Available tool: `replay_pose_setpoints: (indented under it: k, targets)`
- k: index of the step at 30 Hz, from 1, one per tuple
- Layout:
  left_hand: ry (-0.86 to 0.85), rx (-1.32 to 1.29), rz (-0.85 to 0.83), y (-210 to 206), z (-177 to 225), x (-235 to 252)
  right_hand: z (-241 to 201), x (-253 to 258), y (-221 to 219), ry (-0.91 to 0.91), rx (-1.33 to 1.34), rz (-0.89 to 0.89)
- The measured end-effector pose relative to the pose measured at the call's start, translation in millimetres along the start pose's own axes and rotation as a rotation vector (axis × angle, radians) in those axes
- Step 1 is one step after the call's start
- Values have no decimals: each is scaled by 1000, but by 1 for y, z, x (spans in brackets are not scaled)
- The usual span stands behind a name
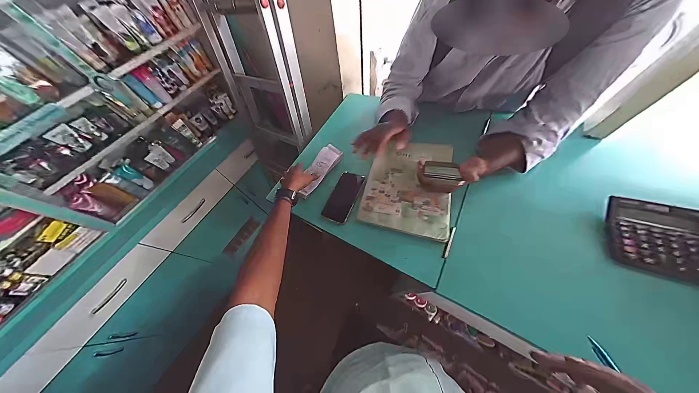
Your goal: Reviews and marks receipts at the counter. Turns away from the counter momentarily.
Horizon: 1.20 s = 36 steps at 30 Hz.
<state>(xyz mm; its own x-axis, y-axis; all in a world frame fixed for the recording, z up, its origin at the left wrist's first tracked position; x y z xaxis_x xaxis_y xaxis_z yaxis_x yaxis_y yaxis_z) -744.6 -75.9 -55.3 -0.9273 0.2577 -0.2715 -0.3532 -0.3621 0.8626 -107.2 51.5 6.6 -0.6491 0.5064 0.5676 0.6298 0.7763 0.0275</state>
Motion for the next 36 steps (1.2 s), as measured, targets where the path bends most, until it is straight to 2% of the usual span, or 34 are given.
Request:
replay_pose_setpoints:
  k: [4, 7, 10, 13, 15, 17, 21, 28, 31, 36]
  targets:
    - [3, 172, -68, 1, 17, 26, 3, 48, -88, -93, -29, -22]
    - [-44, 200, -165, 0, 30, 31, 3, 63, -116, -155, -62, -27]
    - [-152, -12, -178, -2, 32, 32, 17, 55, -126, -159, -73, -8]
    - [-213, -382, -224, 8, 24, 18, 31, 43, -132, -135, -55, -2]
    - [-252, -702, -274, 33, 18, -17, 32, 44, -140, -139, -50, 23]
    - [-321, -891, -372, 53, 16, -68, 31, 44, -146, -134, -54, 41]
    - [-395, -1169, -492, 48, 43, -141, 31, 56, -153, -98, -72, 81]
    - [-358, -1273, -735, -8, 93, -245, 36, 87, -151, -56, -111, 182]
    - [-325, -1295, -799, -31, 113, -280, 38, 94, -137, -47, -122, 237]
    - [-373, -1290, -910, -60, 148, -330, 33, 81, -102, -76, -94, 305]
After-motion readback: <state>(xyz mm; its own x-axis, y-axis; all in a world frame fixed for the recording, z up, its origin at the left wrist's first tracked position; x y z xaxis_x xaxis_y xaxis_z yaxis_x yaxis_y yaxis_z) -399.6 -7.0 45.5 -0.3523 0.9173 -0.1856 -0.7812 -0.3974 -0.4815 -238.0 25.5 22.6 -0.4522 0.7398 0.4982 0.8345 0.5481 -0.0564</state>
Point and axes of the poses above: each hand's wrist, its own x-axis towards the middle knuckle, its own y-axis out of the back of the hand, z = x × y, the point moved 6 cm from there along x, towards the middle knuckle, and after that the axes turned 15 degrees about y, right-handed, at the moved point
